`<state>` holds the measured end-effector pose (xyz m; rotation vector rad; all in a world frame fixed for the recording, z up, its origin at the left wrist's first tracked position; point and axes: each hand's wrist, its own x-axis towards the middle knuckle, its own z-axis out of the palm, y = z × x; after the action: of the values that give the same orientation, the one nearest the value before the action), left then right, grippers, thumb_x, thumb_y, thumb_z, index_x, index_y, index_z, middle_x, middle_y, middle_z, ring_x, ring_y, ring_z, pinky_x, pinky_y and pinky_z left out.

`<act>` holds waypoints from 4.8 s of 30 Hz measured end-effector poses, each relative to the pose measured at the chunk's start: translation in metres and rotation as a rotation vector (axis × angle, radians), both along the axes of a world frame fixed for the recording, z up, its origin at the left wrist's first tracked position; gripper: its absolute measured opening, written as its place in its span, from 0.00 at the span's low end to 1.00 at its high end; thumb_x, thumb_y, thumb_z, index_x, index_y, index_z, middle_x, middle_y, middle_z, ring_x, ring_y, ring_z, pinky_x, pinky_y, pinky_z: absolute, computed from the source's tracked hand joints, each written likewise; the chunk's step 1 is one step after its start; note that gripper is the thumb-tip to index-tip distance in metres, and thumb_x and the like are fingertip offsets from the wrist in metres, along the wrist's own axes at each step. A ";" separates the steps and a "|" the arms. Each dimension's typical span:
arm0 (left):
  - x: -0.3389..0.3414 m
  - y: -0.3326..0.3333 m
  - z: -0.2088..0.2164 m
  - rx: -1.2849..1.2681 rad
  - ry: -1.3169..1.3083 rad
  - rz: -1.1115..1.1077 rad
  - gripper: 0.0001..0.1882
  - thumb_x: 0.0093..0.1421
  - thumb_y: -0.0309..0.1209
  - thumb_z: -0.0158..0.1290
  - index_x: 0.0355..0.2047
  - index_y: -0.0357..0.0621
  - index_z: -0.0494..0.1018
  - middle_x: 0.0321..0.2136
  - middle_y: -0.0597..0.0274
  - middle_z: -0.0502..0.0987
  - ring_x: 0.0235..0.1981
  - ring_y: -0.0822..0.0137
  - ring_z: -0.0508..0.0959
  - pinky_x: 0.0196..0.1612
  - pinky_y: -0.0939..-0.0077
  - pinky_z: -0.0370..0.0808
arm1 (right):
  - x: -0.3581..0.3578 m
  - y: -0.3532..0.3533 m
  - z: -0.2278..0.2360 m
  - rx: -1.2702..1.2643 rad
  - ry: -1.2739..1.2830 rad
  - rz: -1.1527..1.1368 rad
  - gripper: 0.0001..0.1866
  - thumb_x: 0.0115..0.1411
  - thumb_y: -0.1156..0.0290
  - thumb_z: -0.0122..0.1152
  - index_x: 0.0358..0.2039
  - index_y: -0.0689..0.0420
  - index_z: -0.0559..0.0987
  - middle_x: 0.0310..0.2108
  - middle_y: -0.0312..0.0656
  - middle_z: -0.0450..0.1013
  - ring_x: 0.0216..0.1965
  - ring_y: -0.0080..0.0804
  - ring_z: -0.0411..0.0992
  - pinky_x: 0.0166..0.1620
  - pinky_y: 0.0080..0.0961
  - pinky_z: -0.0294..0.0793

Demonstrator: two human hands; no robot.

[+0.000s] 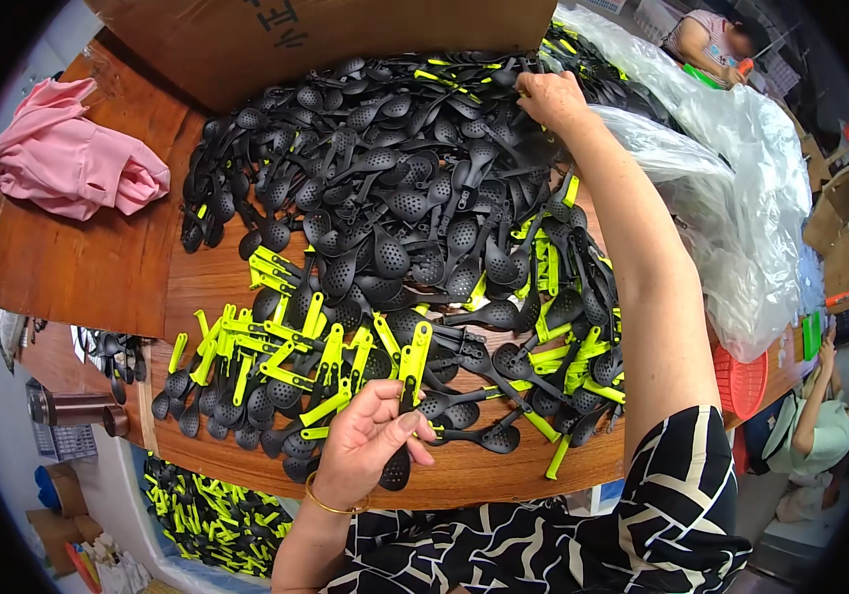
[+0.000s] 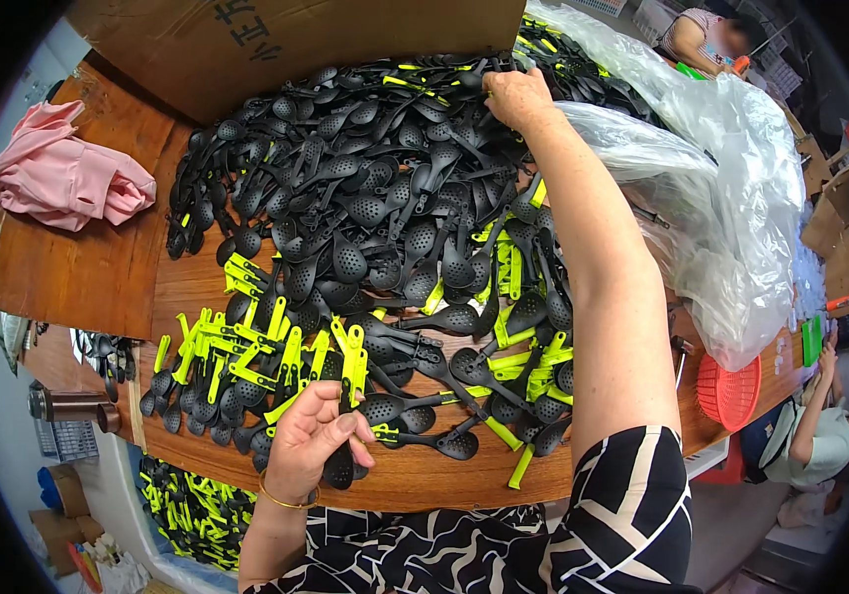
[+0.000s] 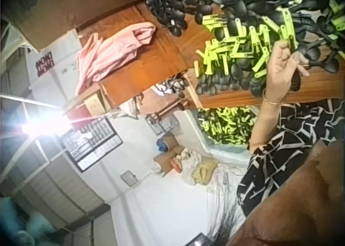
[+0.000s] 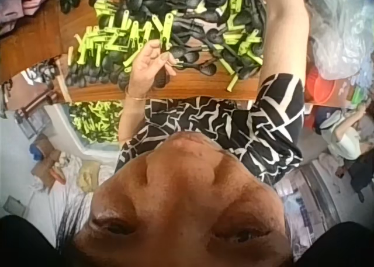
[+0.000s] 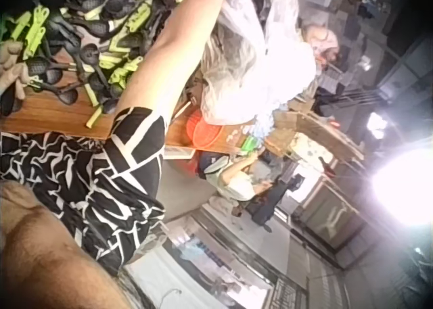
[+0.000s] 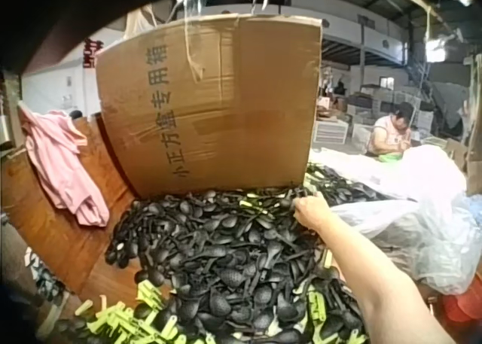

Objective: The person assembles black slotted spoons with neon-yellow handles at a wooden workbench. They repeatedly pick up a spoon head and a handle, insert the handle into the spoon, and use a hammer to tap the joint into place. Finished spoons are placed on the table, while loose parts remain in piles nearby.

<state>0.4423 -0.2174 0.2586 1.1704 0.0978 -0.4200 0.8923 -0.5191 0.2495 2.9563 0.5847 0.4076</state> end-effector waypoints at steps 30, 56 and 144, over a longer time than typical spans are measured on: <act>-0.044 -0.075 0.021 0.152 -0.235 0.087 0.17 0.70 0.24 0.53 0.57 0.34 0.70 0.42 0.56 0.83 0.30 0.76 0.82 0.32 0.85 0.78 | -0.402 0.019 0.099 0.766 0.833 0.537 0.16 0.62 0.74 0.68 0.49 0.62 0.79 0.37 0.39 0.81 0.40 0.27 0.79 0.45 0.28 0.79; -0.121 -0.089 0.022 0.005 -0.206 -0.014 0.13 0.70 0.27 0.54 0.53 0.37 0.71 0.42 0.54 0.84 0.33 0.70 0.85 0.33 0.83 0.80 | -0.528 0.029 0.079 1.446 0.593 0.344 0.12 0.66 0.77 0.63 0.49 0.63 0.78 0.45 0.36 0.79 0.40 0.20 0.78 0.46 0.20 0.79; -0.129 -0.131 -0.024 0.129 -0.250 -0.043 0.10 0.69 0.26 0.54 0.49 0.34 0.72 0.35 0.60 0.82 0.30 0.77 0.80 0.33 0.84 0.79 | -0.540 -0.025 0.014 1.555 0.711 0.178 0.18 0.64 0.76 0.65 0.54 0.60 0.78 0.46 0.36 0.74 0.44 0.20 0.76 0.44 0.18 0.78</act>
<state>0.3132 -0.3480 0.2344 1.3453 -0.1191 -0.3058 0.3523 -0.5443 0.2638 4.5961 0.8311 -0.5387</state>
